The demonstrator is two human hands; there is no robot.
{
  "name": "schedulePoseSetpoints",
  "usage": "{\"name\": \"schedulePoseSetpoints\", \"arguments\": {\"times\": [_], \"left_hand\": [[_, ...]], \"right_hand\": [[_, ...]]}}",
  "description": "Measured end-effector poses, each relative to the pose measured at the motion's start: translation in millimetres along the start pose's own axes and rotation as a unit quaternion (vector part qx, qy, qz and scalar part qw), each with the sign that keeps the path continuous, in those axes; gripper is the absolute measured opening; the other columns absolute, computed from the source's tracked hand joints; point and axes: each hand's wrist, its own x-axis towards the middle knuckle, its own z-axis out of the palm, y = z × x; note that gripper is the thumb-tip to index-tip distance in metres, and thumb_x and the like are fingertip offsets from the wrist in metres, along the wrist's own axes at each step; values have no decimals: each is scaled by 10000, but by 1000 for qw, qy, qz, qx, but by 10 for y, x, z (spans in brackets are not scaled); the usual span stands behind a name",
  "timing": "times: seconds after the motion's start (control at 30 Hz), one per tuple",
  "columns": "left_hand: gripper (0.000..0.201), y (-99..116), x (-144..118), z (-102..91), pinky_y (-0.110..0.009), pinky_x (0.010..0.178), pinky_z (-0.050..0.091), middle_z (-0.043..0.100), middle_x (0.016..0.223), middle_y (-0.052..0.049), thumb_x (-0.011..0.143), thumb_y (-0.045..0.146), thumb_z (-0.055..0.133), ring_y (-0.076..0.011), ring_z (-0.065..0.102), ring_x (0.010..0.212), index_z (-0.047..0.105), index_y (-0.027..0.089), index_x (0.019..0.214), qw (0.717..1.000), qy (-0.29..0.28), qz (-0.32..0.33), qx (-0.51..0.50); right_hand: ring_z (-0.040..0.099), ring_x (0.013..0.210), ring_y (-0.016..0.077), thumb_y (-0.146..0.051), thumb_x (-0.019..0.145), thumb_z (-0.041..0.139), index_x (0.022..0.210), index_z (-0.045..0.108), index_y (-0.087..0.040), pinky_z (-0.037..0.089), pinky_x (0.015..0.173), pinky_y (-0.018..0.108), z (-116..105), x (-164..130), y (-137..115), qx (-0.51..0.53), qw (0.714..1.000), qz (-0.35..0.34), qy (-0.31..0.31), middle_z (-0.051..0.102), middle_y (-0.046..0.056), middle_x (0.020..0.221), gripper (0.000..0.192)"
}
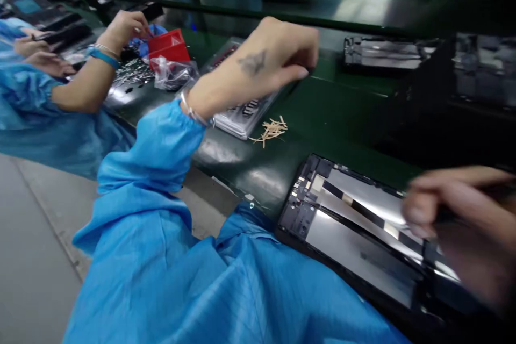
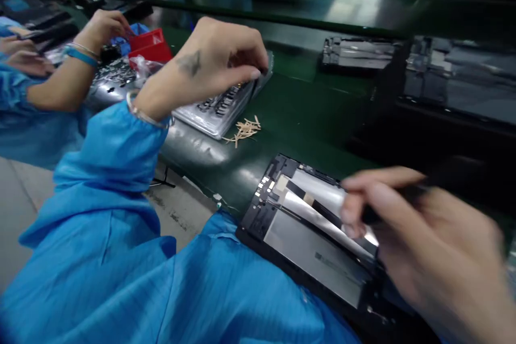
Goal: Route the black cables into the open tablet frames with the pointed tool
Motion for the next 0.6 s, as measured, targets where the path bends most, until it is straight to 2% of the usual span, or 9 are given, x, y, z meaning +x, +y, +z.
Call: {"name": "schedulePoseSetpoints", "arguments": {"times": [0.07, 0.13, 0.2, 0.27, 0.4, 0.5, 0.6], "left_hand": [[346, 510, -5, 98, -346, 838, 543, 696, 1032, -112, 1103, 232, 407, -204, 678, 990, 704, 55, 1118, 990, 78, 93, 66], [357, 889, -67, 271, -312, 759, 563, 718, 1027, -66, 1113, 232, 377, -189, 703, 952, 726, 160, 1120, 955, 128, 240, 115], [284, 1086, -135, 457, -287, 806, 592, 740, 1053, -30, 1097, 223, 455, -158, 716, 953, 737, 207, 1117, 909, 176, 354, 134], [199, 1140, -166, 602, -266, 881, 601, 752, 1054, -21, 1058, 206, 558, -142, 720, 954, 751, 189, 1103, 886, 202, 393, 138], [151, 1114, -129, 724, -263, 863, 598, 754, 978, -26, 1018, 232, 645, -150, 720, 930, 750, 137, 1069, 898, 215, 375, 81], [220, 1099, -101, 722, -287, 711, 560, 735, 900, -52, 1045, 318, 613, -160, 693, 832, 703, 120, 1013, 935, 236, 264, 13], [199, 1086, -101, 691, -307, 656, 501, 708, 877, -59, 1058, 288, 575, -163, 637, 753, 662, 133, 970, 966, 203, 154, 52]], "right_hand": [[461, 533, 128, -503, 847, 765, 840, 770, -249, 462, 566, 334, 195, 70, -64, 140, 979, 125, -79, 544, 18, 641, 254], [459, 591, 114, -516, 782, 833, 740, 733, -200, 459, 585, 285, 324, 134, -79, 234, 951, 174, -105, 568, 14, 681, 334], [469, 636, 98, -485, 739, 883, 761, 740, -187, 433, 580, 233, 370, 167, -49, 285, 935, 192, -92, 584, 3, 730, 331], [469, 638, 79, -430, 760, 886, 829, 769, -193, 408, 576, 203, 357, 167, 4, 294, 934, 187, -76, 590, -8, 752, 273], [497, 630, 85, -374, 804, 853, 820, 779, -207, 394, 563, 208, 306, 148, 107, 252, 955, 145, -64, 609, -9, 730, 183], [507, 598, 90, -345, 813, 836, 836, 789, -217, 386, 534, 213, 294, 159, 139, 173, 980, 79, -53, 619, -21, 678, 138], [525, 585, 96, -300, 865, 773, 892, 793, -215, 399, 534, 224, 285, 163, 118, 64, 997, -11, -42, 658, -24, 684, 92]]}}
